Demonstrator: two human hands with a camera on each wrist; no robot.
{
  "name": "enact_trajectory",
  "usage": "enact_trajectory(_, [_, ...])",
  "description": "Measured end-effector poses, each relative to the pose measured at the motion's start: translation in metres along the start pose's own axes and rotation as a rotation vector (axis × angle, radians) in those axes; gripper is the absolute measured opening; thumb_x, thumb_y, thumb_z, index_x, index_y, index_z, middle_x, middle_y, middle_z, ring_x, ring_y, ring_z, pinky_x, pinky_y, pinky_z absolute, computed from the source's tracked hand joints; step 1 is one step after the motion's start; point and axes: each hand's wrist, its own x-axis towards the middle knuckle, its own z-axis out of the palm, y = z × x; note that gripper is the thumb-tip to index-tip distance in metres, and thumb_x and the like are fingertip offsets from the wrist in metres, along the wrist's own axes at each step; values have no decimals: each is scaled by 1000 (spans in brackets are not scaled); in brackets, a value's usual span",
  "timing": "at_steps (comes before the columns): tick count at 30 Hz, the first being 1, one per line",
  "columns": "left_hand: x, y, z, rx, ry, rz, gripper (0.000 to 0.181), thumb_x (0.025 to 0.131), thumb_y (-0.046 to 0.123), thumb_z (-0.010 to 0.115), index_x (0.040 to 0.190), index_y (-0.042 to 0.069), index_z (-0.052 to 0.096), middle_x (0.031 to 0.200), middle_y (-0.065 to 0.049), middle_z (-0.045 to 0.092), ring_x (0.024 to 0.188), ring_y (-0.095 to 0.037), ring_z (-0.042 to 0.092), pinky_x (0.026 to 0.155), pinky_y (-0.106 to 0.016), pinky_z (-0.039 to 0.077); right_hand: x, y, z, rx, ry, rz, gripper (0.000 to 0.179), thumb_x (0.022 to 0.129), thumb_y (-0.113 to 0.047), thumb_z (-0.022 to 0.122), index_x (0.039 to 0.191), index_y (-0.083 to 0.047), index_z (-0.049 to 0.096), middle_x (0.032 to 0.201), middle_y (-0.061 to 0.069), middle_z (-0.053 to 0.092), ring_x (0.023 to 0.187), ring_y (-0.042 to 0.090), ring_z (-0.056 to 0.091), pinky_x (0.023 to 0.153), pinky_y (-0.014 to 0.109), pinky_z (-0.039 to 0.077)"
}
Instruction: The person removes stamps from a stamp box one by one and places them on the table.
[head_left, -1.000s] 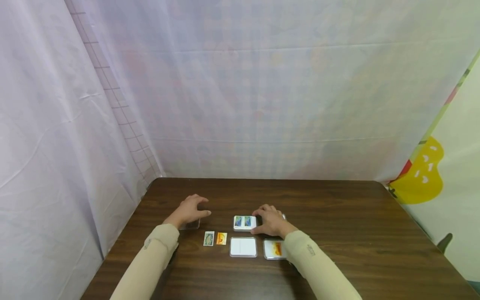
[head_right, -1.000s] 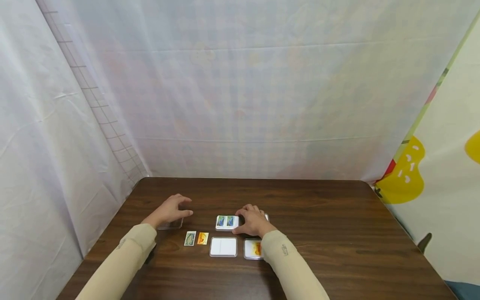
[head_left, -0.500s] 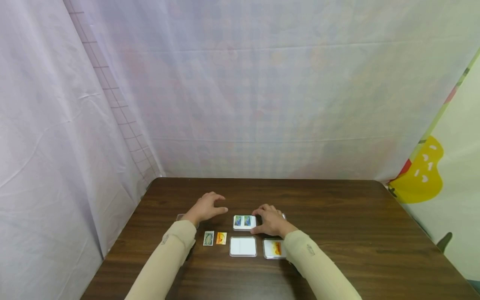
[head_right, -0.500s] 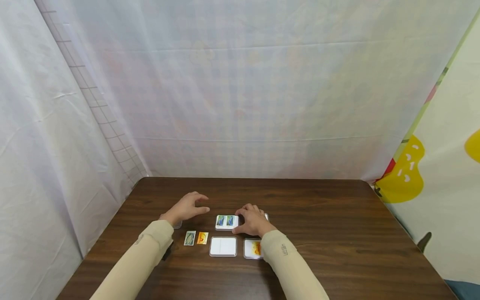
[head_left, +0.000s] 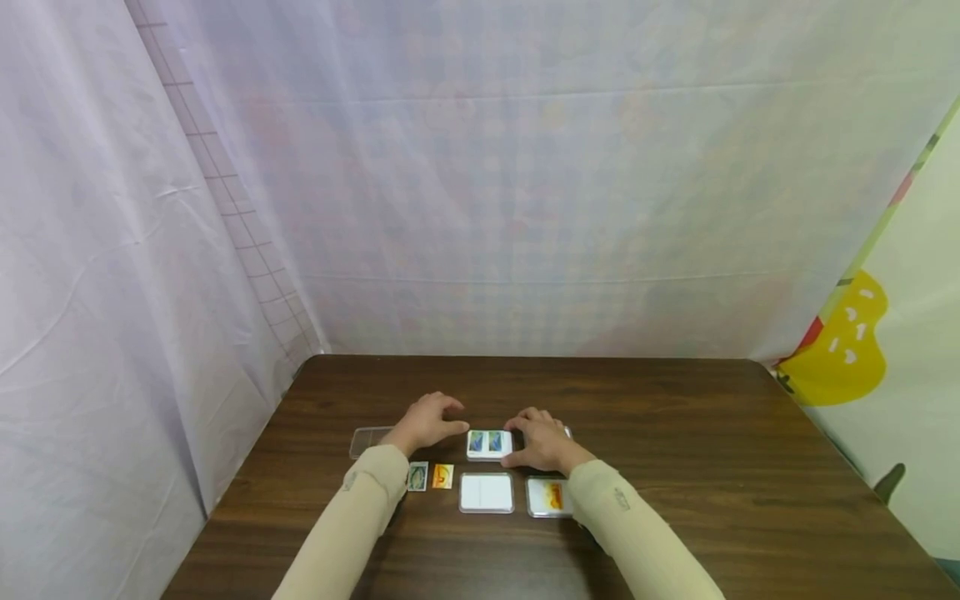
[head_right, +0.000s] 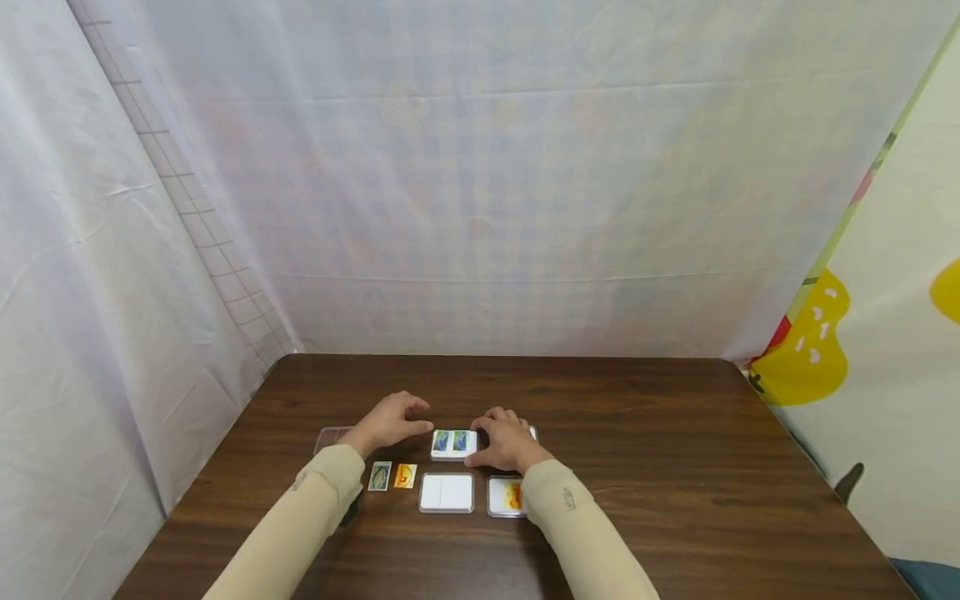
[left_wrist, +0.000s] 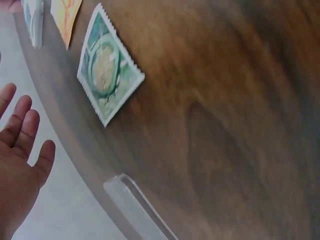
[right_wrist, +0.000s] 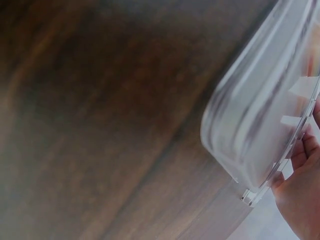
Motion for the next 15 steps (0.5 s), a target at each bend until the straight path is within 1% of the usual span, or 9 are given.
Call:
enact_trajectory(5, [2,3,6,-3,-1,4,38,90,29,73,118,4,68,110,-10,64,108,-30,57,97,-48,43,1,0,0,-4,4,1,61,78,-53,79,127,-21,62,139,12,47,129,35,41,106,58,31])
enact_trajectory(11, [4,4,15,42,-8,13,34,89,29,73,114,6,70,106,-8,65,106,-30,58,97,-52,41,1,0,0,-19,8,-4,60,78,-54,79,126,-21,63,138,12,48,129,36,41,105,58,32])
enact_trajectory(15, [4,4,19,43,-10,12,32,89,28,73,111,5,72,104,-7,67,105,-29,59,96,-54,41,1,0,1,-20,7,-2,59,78,-54,79,125,-22,63,138,12,48,129,36,41,105,57,32])
